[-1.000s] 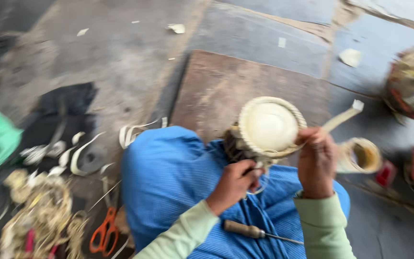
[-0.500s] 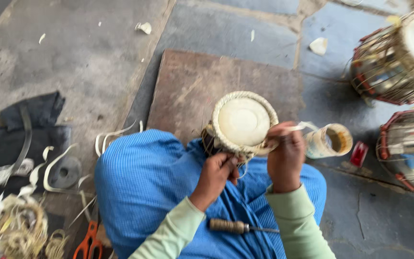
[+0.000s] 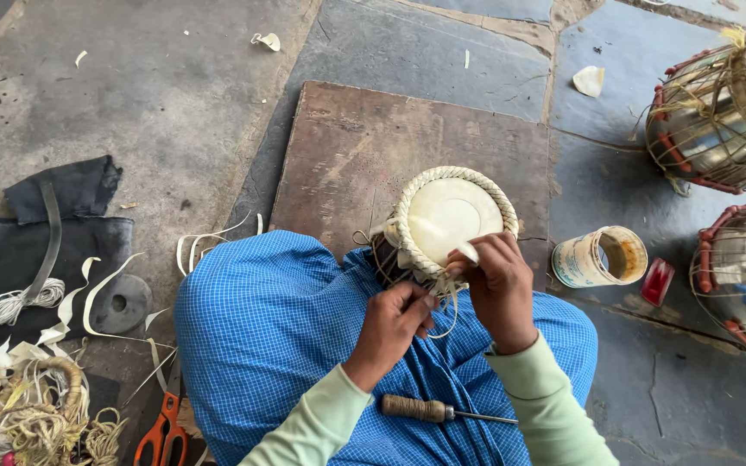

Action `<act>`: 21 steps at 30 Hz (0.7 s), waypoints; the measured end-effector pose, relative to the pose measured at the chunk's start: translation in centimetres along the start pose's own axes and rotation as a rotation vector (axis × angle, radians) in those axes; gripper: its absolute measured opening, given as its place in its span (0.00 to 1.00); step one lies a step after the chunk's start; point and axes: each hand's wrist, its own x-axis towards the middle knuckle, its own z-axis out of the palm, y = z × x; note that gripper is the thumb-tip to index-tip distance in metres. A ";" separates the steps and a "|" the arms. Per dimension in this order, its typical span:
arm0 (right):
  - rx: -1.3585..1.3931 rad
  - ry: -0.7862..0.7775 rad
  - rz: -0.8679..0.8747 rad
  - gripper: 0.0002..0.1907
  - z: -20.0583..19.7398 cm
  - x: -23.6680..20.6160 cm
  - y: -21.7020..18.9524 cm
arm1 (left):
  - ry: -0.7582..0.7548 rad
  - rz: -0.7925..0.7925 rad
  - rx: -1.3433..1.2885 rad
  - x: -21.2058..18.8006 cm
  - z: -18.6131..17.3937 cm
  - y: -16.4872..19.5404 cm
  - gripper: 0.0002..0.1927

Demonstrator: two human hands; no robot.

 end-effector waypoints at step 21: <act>-0.279 0.099 0.562 0.23 -6.9 2.6 5.6 | 0.029 0.118 -0.010 1.9 -0.5 0.9 0.08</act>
